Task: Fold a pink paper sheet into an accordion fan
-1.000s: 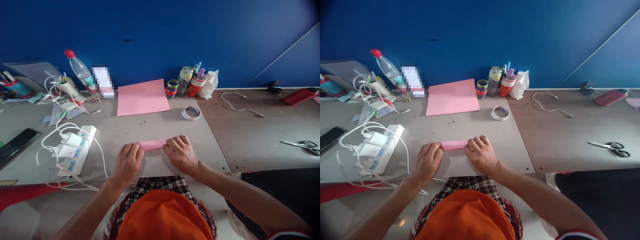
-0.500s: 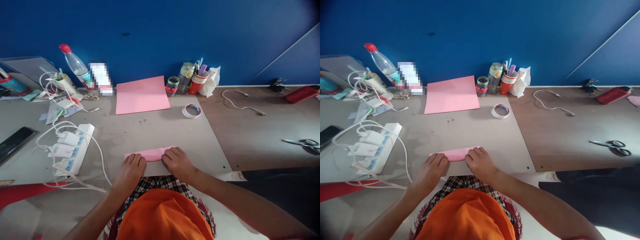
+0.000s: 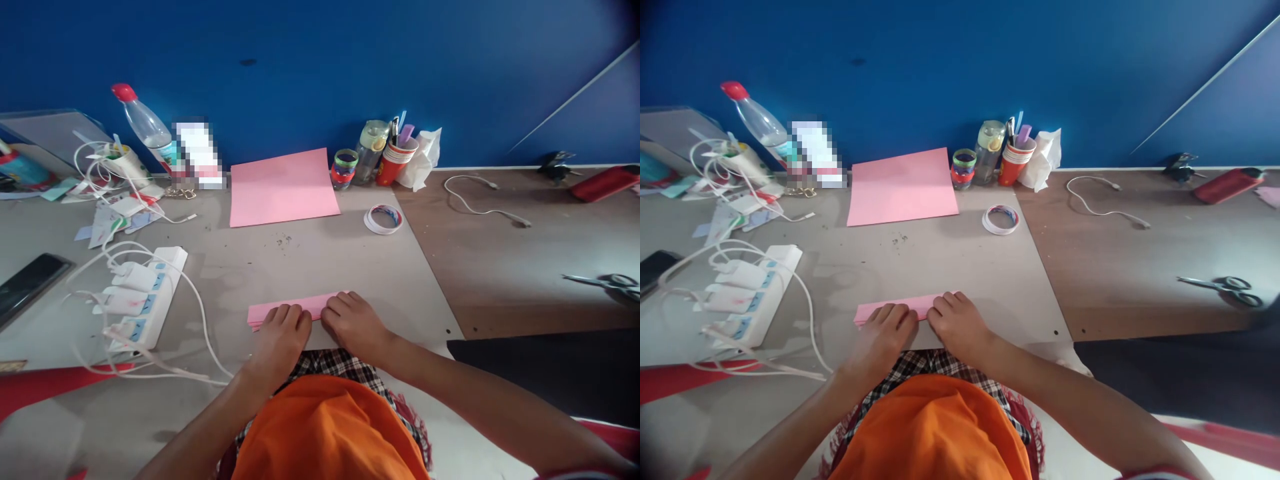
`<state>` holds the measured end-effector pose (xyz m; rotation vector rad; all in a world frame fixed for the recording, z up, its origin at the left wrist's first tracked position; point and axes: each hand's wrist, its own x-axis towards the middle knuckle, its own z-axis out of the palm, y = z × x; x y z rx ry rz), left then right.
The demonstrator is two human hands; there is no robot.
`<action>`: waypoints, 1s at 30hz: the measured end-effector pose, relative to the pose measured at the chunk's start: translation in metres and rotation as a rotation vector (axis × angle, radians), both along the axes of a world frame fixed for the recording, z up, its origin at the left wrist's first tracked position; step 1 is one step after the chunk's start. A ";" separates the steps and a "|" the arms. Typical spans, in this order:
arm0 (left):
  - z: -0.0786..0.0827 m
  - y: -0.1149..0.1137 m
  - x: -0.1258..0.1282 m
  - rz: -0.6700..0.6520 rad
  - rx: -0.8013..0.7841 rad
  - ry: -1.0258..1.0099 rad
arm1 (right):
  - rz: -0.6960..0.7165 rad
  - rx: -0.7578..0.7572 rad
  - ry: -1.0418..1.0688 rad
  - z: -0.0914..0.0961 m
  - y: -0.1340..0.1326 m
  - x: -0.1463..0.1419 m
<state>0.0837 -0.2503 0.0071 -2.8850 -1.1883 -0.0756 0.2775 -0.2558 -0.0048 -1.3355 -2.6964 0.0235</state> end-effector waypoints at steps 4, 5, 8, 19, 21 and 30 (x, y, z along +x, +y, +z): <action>0.000 0.000 0.005 0.041 -0.061 0.003 | -0.005 -0.032 -0.005 0.002 0.001 0.001; -0.001 0.000 0.005 0.052 -0.060 -0.006 | -0.009 -0.038 -0.007 0.002 0.001 0.001; -0.005 -0.001 0.004 0.079 -0.040 -0.039 | -0.022 -0.057 0.000 0.002 0.001 0.001; -0.006 0.002 0.003 0.092 -0.108 -0.050 | -0.042 -0.199 0.101 0.003 0.005 0.005; -0.006 0.005 0.002 0.108 -0.137 -0.069 | -0.053 -0.246 0.111 0.004 0.008 0.005; -0.007 0.017 0.000 0.152 -0.219 -0.125 | -0.177 -0.356 0.131 0.011 0.018 0.001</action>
